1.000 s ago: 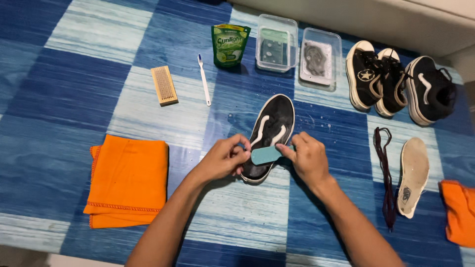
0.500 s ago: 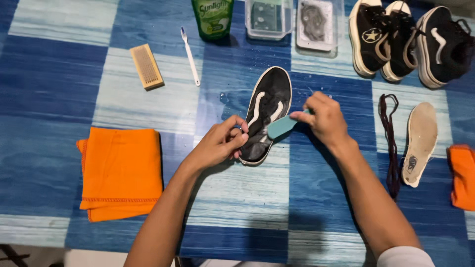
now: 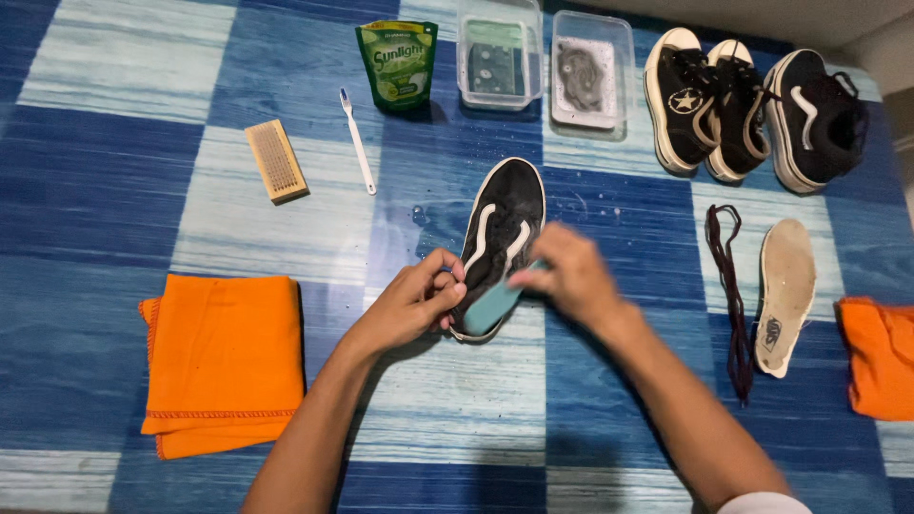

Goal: The person scrubs a black sneaker with a blue brush, repeatedly dipping it into a container of soapy water. They focus on the upper fabric and the white side stripe, then briefly scrub the sole before the clip ends.

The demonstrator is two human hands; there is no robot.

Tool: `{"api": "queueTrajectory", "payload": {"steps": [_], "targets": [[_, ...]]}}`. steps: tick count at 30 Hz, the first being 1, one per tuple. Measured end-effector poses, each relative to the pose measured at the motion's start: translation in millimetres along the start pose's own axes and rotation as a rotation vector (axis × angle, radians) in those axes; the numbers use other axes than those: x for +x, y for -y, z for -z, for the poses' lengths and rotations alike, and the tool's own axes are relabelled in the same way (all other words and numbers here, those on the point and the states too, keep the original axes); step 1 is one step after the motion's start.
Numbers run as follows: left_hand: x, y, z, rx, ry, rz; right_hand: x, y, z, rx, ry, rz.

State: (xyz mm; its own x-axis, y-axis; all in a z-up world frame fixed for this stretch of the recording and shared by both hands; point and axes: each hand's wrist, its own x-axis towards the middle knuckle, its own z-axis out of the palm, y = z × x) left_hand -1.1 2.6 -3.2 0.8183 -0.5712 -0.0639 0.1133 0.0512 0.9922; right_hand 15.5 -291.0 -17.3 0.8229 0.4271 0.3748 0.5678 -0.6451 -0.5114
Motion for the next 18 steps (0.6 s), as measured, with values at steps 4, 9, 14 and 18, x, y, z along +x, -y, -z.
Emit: {"api": "queueTrajectory", "payload": {"steps": [4,9,14,18], "targets": [[-0.1,2.4,1.0,0.010,0.001,0.008,5.0,5.9,11.1,0.101,0.065,0.014],[0.1,2.4,-0.4,0.010,-0.013,0.021,5.1,-8.2,28.8,-0.058,-0.007,-0.042],[1.9,9.4,1.7,0.018,-0.008,0.005,5.6,27.0,22.7,0.054,0.063,0.002],[1.3,7.3,0.7,0.038,-0.019,-0.017,2.7,-22.0,49.5,-0.024,0.047,-0.030]]}}
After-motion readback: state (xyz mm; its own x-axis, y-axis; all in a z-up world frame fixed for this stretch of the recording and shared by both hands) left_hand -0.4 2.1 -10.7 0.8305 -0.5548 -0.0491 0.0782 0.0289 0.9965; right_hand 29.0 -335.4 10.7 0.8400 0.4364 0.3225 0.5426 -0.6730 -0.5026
